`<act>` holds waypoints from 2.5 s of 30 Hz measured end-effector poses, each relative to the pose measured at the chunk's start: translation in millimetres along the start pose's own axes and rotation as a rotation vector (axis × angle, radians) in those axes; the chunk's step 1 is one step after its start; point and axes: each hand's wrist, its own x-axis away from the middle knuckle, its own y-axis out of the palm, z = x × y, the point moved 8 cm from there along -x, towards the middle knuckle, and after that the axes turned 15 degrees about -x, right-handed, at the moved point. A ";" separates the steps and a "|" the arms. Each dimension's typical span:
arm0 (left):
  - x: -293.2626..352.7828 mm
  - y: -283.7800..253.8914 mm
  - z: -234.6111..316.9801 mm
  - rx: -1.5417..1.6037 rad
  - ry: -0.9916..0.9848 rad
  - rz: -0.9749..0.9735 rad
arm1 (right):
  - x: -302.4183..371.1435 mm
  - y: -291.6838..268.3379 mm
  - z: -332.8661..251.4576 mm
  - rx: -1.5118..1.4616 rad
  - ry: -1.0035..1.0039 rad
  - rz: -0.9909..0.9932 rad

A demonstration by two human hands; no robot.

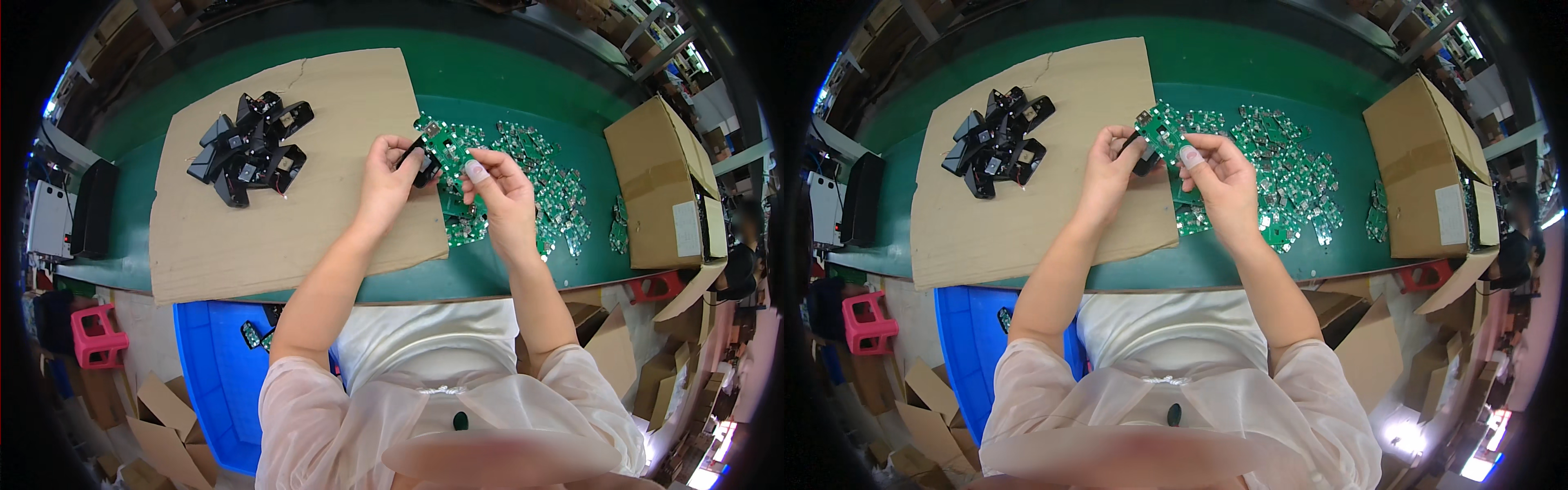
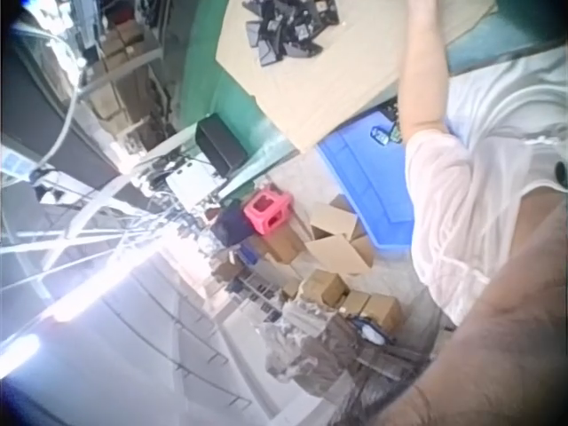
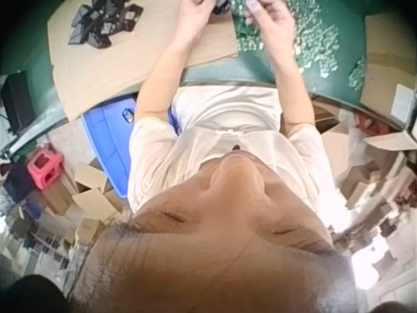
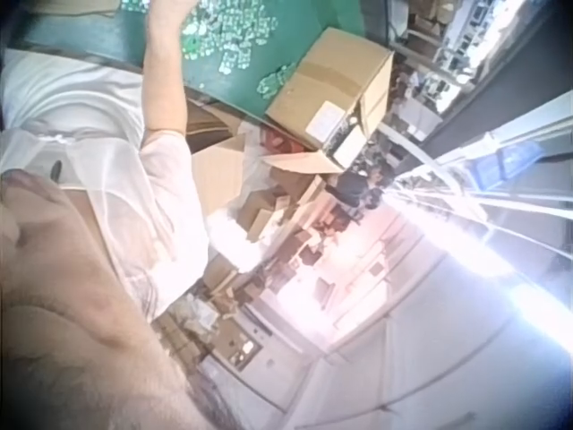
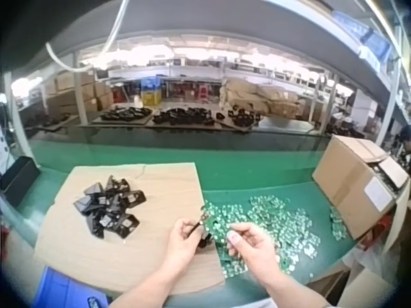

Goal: The person assembles electronic devices by fitting green circuit boards into black plastic housings and pressing them together before placing the finished units into a blue bin.

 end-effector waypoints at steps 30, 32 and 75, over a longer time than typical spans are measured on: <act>3.5 2.4 12.0 0.002 0.146 0.015 | -3.1 -9.7 29.9 -0.116 0.161 0.105; 7.8 9.0 13.1 0.084 0.087 -0.028 | -4.0 -11.0 27.6 -0.037 0.106 0.101; 18.3 16.0 4.1 -0.018 -0.023 -0.194 | -5.2 18.2 -20.8 0.679 -0.492 -0.203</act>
